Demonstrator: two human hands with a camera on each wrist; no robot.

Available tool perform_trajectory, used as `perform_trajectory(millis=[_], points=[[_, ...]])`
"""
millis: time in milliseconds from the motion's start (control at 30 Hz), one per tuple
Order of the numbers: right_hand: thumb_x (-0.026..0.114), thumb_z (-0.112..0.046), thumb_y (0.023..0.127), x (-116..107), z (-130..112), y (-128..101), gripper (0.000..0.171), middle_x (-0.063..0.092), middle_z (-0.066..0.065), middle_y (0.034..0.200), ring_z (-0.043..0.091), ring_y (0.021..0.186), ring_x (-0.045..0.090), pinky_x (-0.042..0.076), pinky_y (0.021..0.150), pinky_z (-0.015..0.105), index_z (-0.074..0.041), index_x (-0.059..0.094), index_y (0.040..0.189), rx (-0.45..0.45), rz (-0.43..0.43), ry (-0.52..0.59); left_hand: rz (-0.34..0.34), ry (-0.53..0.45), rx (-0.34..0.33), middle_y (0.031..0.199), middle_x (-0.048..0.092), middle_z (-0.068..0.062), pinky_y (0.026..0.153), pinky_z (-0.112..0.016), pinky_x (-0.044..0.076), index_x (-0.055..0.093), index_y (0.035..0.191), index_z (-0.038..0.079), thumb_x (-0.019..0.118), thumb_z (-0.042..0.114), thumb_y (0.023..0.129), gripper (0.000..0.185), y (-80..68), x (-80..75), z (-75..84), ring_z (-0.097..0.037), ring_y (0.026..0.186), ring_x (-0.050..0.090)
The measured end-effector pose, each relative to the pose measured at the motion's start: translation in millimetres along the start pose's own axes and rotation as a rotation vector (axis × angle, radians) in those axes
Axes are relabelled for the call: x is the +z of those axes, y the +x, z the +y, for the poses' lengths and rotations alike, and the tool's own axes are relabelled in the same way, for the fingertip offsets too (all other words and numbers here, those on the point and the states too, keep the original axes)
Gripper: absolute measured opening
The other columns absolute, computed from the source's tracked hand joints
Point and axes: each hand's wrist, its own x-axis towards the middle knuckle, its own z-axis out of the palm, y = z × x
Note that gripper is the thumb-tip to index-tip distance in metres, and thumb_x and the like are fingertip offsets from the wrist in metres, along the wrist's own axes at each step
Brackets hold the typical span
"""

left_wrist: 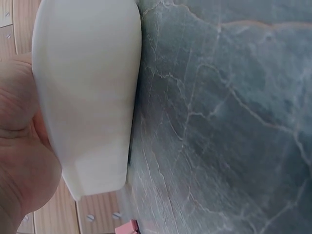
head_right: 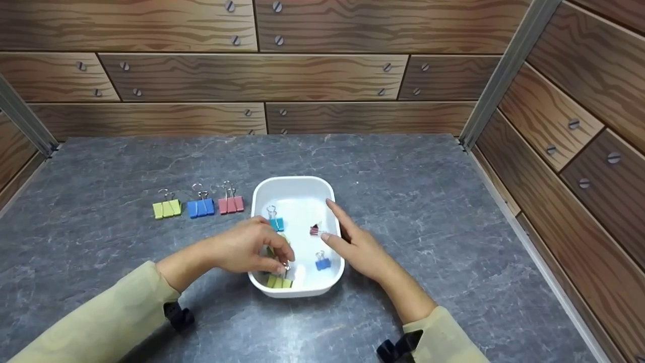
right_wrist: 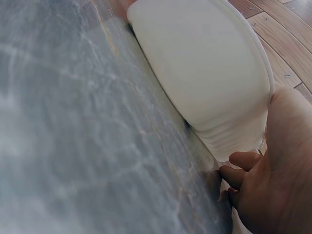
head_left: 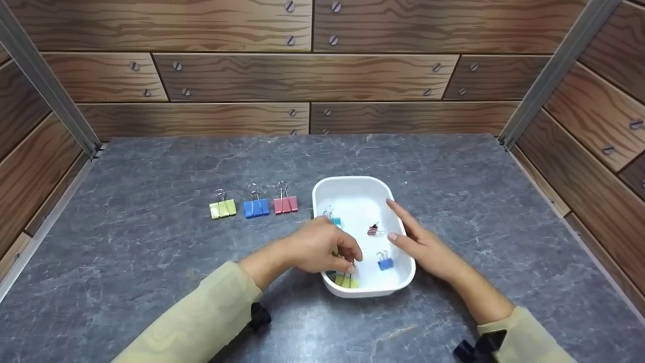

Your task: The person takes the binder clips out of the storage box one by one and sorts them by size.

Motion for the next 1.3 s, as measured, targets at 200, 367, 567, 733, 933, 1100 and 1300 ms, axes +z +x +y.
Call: perform_trajectory(millis=[200, 367, 567, 733, 933, 1100, 1300], points=[[0.061, -0.034, 0.109, -0.6, -0.1, -1.0, 0.072, 0.028, 0.016, 0.171, 0.033, 0.152, 0.036, 0.039, 0.109, 0.02, -0.035, 0.023, 0.17, -0.001, 0.003, -0.001, -0.001, 0.016, 0.005, 0.092, 0.079, 0.009, 0.08, -0.021, 0.049, 0.083, 0.108, 0.016, 0.084, 0.023, 0.094, 0.016, 1.5, 0.7, 0.1, 0.006, 0.08, 0.064], [0.061, -0.034, 0.109, -0.7, -0.8, -2.4, 0.072, 0.03, 0.017, 0.171, 0.034, 0.152, 0.035, 0.04, 0.109, 0.021, -0.035, 0.023, 0.17, 0.0, 0.002, -0.001, 0.003, 0.043, 0.019, 0.092, 0.08, 0.008, 0.079, -0.02, 0.047, 0.083, 0.108, 0.016, 0.085, 0.023, 0.092, 0.017, 1.9, 0.9, 0.8, 0.008, 0.077, 0.064], [0.062, -0.034, 0.109, 0.6, -0.8, -1.9, 0.072, 0.029, 0.016, 0.171, 0.032, 0.153, 0.034, 0.037, 0.112, 0.025, -0.033, 0.024, 0.17, 0.007, 0.003, -0.01, -0.008, 0.034, 0.005, 0.093, 0.08, 0.008, 0.083, -0.021, 0.046, 0.083, 0.108, 0.016, 0.085, 0.023, 0.092, 0.017, 1.5, 1.6, 0.7, 0.009, 0.078, 0.063], [0.061, -0.032, 0.109, 1.1, -0.9, -1.0, 0.072, 0.028, 0.017, 0.171, 0.033, 0.153, 0.034, 0.038, 0.113, 0.029, -0.031, 0.024, 0.17, -0.005, 0.005, 0.005, -0.012, 0.033, -0.003, 0.093, 0.08, 0.009, 0.085, -0.023, 0.046, 0.083, 0.108, 0.017, 0.084, 0.023, 0.093, 0.016, 1.8, 1.0, 0.6, 0.009, 0.079, 0.064], [0.062, -0.033, 0.109, 1.0, -0.6, -1.2, 0.072, 0.029, 0.017, 0.171, 0.034, 0.152, 0.035, 0.038, 0.112, 0.027, -0.033, 0.024, 0.17, -0.002, 0.005, -0.008, -0.019, 0.039, -0.004, 0.093, 0.08, 0.009, 0.083, -0.022, 0.047, 0.083, 0.107, 0.017, 0.084, 0.022, 0.093, 0.015, 1.3, 1.2, 0.2, 0.008, 0.079, 0.064], [0.062, -0.034, 0.108, 0.6, -0.7, 0.0, 0.073, 0.029, 0.016, 0.171, 0.033, 0.152, 0.036, 0.038, 0.11, 0.021, -0.033, 0.024, 0.17, -0.005, 0.008, -0.009, -0.019, 0.054, -0.012, 0.093, 0.08, 0.011, 0.088, -0.025, 0.045, 0.083, 0.107, 0.019, 0.084, 0.023, 0.093, 0.014, 1.4, 0.4, 0.3, 0.009, 0.079, 0.064], [0.061, -0.034, 0.109, 0.0, -0.6, -0.4, 0.072, 0.026, 0.016, 0.172, 0.033, 0.154, 0.033, 0.038, 0.109, 0.02, -0.035, 0.023, 0.17, -0.002, -0.006, 0.009, -0.006, 0.045, 0.009, 0.092, 0.08, 0.009, 0.082, -0.021, 0.046, 0.083, 0.106, 0.017, 0.084, 0.02, 0.093, 0.014, 0.8, 0.0, 0.7, 0.009, 0.078, 0.064]])
